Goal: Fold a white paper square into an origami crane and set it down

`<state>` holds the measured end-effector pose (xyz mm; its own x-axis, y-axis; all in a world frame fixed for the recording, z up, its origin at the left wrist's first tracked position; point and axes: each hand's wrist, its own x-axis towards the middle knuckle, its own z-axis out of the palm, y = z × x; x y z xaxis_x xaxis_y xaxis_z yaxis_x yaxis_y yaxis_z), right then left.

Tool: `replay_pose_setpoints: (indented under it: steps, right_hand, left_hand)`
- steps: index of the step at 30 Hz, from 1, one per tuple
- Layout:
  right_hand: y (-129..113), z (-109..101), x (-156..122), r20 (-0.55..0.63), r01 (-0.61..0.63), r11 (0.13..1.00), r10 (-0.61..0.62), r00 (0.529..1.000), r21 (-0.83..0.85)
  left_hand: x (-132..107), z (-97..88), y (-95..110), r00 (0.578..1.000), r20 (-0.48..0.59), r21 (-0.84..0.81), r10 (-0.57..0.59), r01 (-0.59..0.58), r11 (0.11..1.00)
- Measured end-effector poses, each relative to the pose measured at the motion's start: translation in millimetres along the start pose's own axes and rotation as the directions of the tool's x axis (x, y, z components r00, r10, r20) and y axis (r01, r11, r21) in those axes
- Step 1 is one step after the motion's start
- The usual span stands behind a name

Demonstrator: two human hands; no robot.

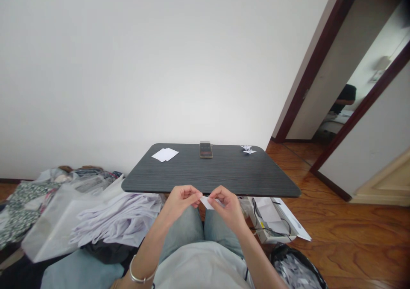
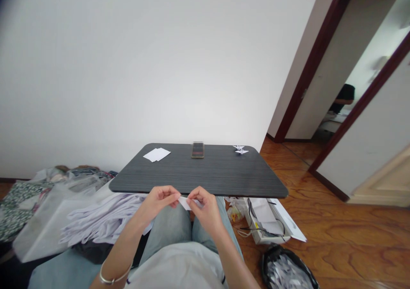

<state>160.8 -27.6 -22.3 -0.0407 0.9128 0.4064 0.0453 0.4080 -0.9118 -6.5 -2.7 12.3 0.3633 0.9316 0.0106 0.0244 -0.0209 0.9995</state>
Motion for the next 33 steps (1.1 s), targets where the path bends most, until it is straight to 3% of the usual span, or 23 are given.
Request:
replay_pose_setpoints:
  steps: [13, 22, 26, 33]
  right_hand:
    - [-10.0, 0.1, -2.8, 0.037, -0.008, 0.993, 0.013, 0.999, -0.115]
    - [-1.6, 1.8, 1.2, 0.023, -0.116, 0.990, 0.118, 0.993, -0.081]
    - [-4.4, 3.4, 0.6, 0.003, -0.119, 0.988, 0.120, 0.993, -0.100]
    - [1.6, 1.8, 1.5, 0.002, -0.124, 0.985, 0.125, 0.992, -0.118]
  left_hand:
    - [-0.2, 0.1, 0.5, 1.000, -0.002, 0.103, 0.026, -0.026, 0.994]
    - [1.9, 0.4, -5.7, 0.995, 0.007, 0.182, 0.095, -0.095, 0.979]
    - [1.1, -0.4, -4.4, 0.995, 0.050, 0.161, 0.081, -0.088, 0.983]
    - [0.6, -6.1, -3.1, 0.993, 0.022, 0.145, 0.119, -0.121, 0.982]
